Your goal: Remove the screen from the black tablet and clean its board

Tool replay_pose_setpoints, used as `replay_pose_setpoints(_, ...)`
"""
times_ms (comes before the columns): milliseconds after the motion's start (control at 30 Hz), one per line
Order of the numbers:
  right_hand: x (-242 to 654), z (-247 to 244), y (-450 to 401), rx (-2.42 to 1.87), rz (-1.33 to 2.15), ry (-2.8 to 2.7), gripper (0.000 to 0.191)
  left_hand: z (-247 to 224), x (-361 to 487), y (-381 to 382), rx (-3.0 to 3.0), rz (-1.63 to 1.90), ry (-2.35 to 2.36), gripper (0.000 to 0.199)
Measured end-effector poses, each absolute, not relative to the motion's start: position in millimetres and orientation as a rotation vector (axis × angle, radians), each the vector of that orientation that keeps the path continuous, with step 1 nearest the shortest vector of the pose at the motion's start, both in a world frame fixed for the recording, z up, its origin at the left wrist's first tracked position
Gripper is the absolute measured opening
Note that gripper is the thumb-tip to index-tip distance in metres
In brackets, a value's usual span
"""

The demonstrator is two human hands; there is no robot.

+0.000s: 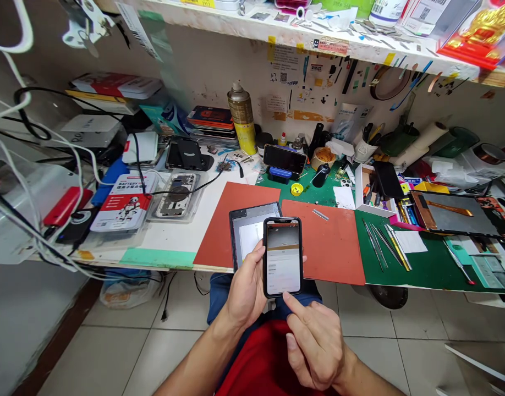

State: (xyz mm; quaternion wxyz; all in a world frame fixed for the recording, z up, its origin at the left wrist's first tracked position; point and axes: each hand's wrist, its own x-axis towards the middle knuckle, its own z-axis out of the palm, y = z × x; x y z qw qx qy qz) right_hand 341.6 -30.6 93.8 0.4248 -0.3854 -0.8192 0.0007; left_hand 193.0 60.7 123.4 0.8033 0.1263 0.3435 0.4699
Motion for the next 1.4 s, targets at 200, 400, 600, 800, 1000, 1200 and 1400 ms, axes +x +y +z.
replay_pose_setpoints(200, 341.7, 92.5, -29.3, -0.954, 0.004, -2.039, 0.025, 124.5, 191.3, 60.8, 0.273, 0.983, 0.751, 0.05)
replay_pose_setpoints(400, 334.0, 99.7, -22.3, -0.975, 0.087, -2.114, 0.029, 125.2, 194.4, 60.4, 0.269, 0.972, 0.761, 0.051)
replay_pose_setpoints(600, 325.0, 107.0, -19.1, -1.073, 0.091, -2.191, 0.036, 125.4, 197.5, 60.4, 0.282, 0.977, 0.774, 0.05)
replay_pose_setpoints(800, 335.6, 100.5, -25.3, -1.055, 0.031, -2.053, 0.022, 125.2, 196.2, 61.2, 0.28, 1.016, 0.775, 0.047)
replay_pose_setpoints(1000, 341.1, 100.5, -25.7, -1.031, 0.042, -2.048, 0.019, 125.8, 195.1, 62.6, 0.286, 1.0, 0.766, 0.049)
replay_pose_setpoints(1200, 349.2, 96.4, -26.6, -1.066, 0.019, -2.0, 0.022, 124.2, 194.3, 63.1, 0.299, 0.992, 0.766, 0.053)
replay_pose_setpoints(1400, 353.2, 95.7, -24.2, -1.053, 0.041, -2.001, 0.024, 123.9, 194.8, 62.6, 0.309, 0.984, 0.752, 0.054)
